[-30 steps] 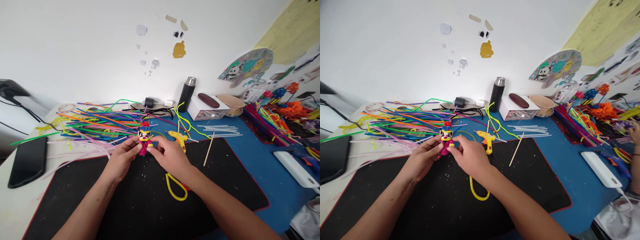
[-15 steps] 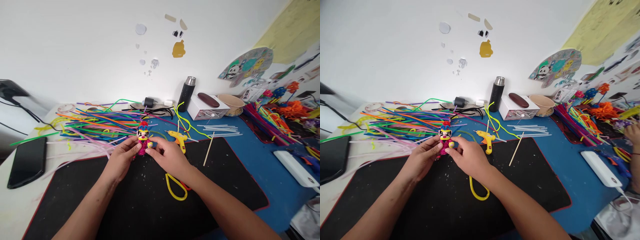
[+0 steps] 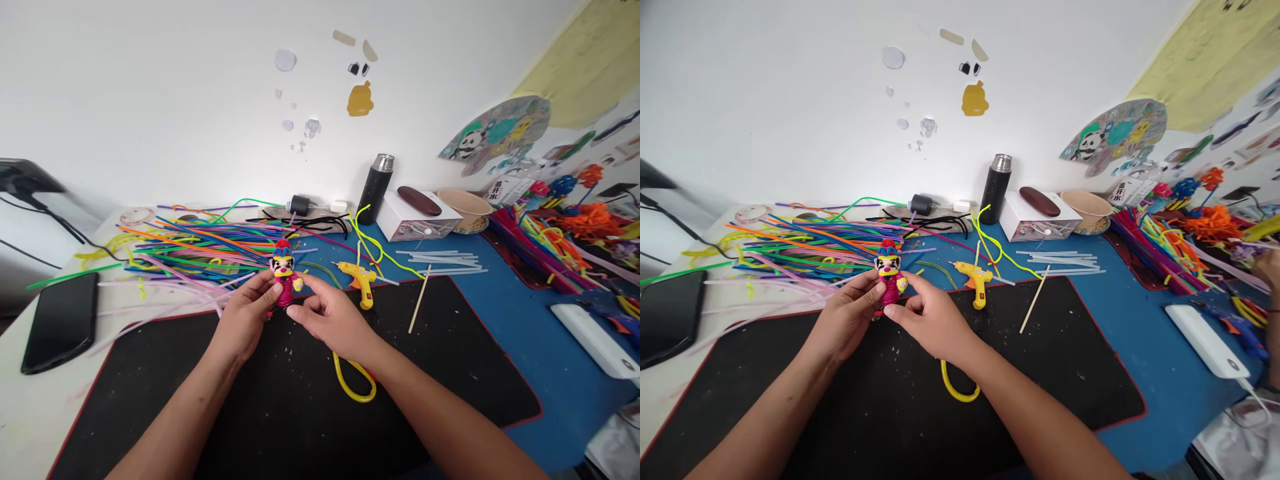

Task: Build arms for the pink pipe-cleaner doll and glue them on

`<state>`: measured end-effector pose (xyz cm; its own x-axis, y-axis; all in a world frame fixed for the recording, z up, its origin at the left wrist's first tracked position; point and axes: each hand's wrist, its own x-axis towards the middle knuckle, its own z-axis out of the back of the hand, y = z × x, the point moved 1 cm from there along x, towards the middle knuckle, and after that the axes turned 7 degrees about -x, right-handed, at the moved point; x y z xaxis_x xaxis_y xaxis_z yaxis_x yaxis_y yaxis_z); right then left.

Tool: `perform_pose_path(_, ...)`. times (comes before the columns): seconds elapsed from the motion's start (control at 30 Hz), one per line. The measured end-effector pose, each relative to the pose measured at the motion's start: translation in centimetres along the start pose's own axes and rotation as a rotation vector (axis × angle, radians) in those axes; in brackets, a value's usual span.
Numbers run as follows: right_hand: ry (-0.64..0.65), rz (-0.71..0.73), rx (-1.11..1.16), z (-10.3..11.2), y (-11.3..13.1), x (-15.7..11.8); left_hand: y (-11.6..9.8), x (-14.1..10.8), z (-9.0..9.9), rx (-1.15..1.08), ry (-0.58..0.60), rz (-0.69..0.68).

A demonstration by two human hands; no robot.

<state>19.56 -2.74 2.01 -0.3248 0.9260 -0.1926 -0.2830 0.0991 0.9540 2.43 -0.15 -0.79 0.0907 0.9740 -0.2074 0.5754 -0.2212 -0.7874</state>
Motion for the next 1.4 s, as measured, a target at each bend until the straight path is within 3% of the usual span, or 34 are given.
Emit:
perform_pose_path(0.23,0.072,-0.049,0.325,0.0,0.5,0.0,0.5,0.2,0.8,0.076,-0.023,-0.028)
perform_pose_path(0.7,0.1,-0.059,0.362,0.1,1.2,-0.3,0.8,0.3,1.2,0.192,0.017,-0.084)
perform_pose_path(1.13,0.057,-0.038,0.395,-0.1,0.5,0.1,0.3,0.2,0.4,-0.069,-0.007,0.058)
perform_pose_path(1.4,-0.047,-0.007,0.38,-0.9,-0.6,0.2,0.1,0.3,0.6,-0.183,-0.04,0.097)
